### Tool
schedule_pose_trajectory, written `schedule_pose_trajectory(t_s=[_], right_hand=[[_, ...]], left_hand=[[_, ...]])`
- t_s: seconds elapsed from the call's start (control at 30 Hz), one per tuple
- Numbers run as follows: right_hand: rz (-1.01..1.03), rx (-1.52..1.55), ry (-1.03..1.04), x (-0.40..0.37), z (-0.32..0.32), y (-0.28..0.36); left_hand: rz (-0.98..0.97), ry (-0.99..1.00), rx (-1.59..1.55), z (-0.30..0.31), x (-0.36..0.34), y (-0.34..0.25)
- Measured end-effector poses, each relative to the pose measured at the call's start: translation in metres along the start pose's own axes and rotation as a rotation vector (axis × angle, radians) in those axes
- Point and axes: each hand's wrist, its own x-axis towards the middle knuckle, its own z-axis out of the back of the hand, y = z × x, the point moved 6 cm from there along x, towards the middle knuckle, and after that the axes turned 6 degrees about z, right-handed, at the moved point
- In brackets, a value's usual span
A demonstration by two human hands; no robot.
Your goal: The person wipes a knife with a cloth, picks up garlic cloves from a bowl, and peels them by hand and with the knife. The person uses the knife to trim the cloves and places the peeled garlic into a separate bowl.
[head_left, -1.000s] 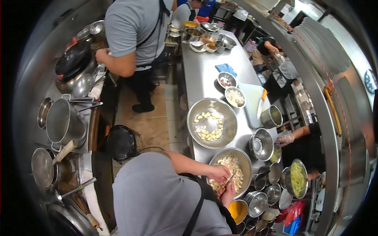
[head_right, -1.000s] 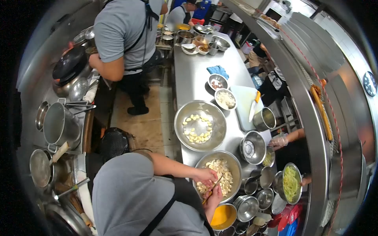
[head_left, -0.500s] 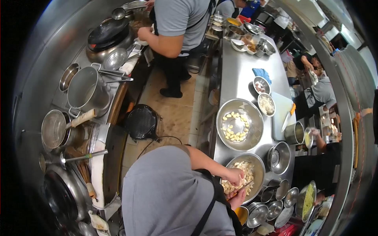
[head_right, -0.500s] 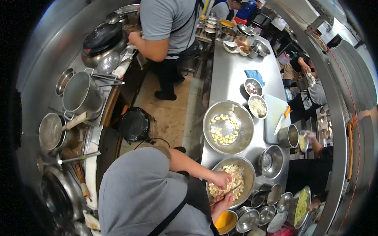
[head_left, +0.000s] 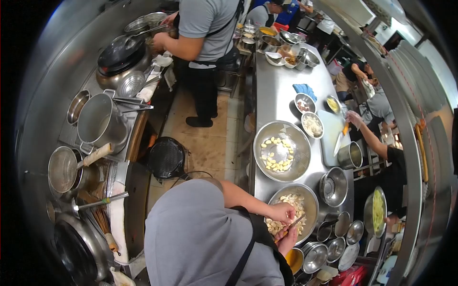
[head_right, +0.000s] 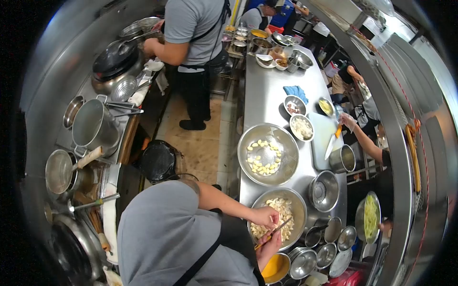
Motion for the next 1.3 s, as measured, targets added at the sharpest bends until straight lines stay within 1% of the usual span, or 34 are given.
schedule_pose_trajectory(t_s=[0.1,0.13,0.23,0.27,0.3,0.37,0.47,0.53,0.57,0.63,0.67,0.7,0.73,0.77,0.8,0.87,0.9,0.93,0.97,1.03,1.13,1.23,1.3], right_hand=[[0.009,-0.013,0.000,0.001,0.003,-0.002],[0.006,-0.020,-0.004,0.002,0.004,-0.003],[0.024,-0.024,-0.033,-0.001,0.010,-0.005],[0.028,-0.035,-0.046,-0.001,0.011,-0.006],[0.027,-0.049,-0.082,-0.002,0.008,-0.004],[0.020,-0.073,-0.072,0.000,0.011,-0.007],[-0.002,-0.087,-0.087,-0.007,-0.001,0.003],[-0.007,-0.102,-0.152,-0.007,-0.001,0.005],[-0.004,-0.120,-0.170,-0.003,0.006,0.003],[0.000,-0.133,-0.212,-0.004,0.013,-0.001],[0.006,-0.130,-0.231,-0.003,0.011,0.000],[0.009,-0.134,-0.209,-0.001,0.012,0.001],[0.009,-0.139,-0.192,-0.001,0.014,0.001],[-0.034,-0.164,-0.197,-0.003,0.014,0.000],[0.010,-0.190,-0.155,-0.002,0.012,0.003],[0.102,-0.331,-0.145,-0.002,0.010,0.007],[0.070,-0.340,-0.178,-0.003,0.012,0.007],[0.052,-0.322,-0.200,-0.006,0.010,0.010],[0.054,-0.249,-0.190,-0.006,0.010,0.009],[0.031,-0.147,-0.186,-0.007,0.010,0.007],[-0.012,-0.034,-0.141,-0.011,0.004,0.013],[0.013,-0.036,-0.111,-0.013,-0.002,0.015],[0.037,-0.101,-0.127,-0.013,-0.002,0.014]], left_hand=[[0.077,0.034,0.178,-0.003,-0.004,-0.009],[0.031,0.032,0.182,-0.004,-0.006,-0.011],[-0.223,-0.024,0.407,-0.003,-0.009,-0.023],[-0.152,0.020,0.400,-0.005,-0.003,-0.012],[-0.171,0.027,0.467,-0.007,-0.005,-0.019],[-0.147,0.043,0.376,-0.008,0.002,-0.006],[-0.198,-0.030,0.522,-0.009,0.003,-0.012],[-0.235,-0.009,0.582,-0.011,0.003,-0.015],[-0.222,0.009,0.559,-0.012,-0.002,-0.026],[-0.270,0.030,0.567,-0.013,-0.003,-0.031],[-0.244,0.023,0.554,-0.013,-0.004,-0.035],[-0.252,0.026,0.570,-0.012,0.001,-0.028],[-0.214,0.035,0.520,-0.011,0.001,-0.023],[-0.088,0.056,0.501,-0.011,0.006,-0.019],[-0.079,0.060,0.539,-0.012,0.004,-0.029],[-0.057,0.056,0.506,-0.010,0.004,-0.033],[-0.063,0.075,0.520,-0.010,0.005,-0.033],[-0.110,0.096,0.514,-0.011,0.004,-0.035],[-0.074,0.114,0.460,-0.013,0.004,-0.035],[-0.113,0.130,0.443,-0.014,0.004,-0.039],[-0.033,0.146,0.393,-0.016,0.001,-0.043],[-0.006,0.144,0.378,-0.015,0.002,-0.043],[0.008,0.142,0.395,-0.014,0.001,-0.046]])
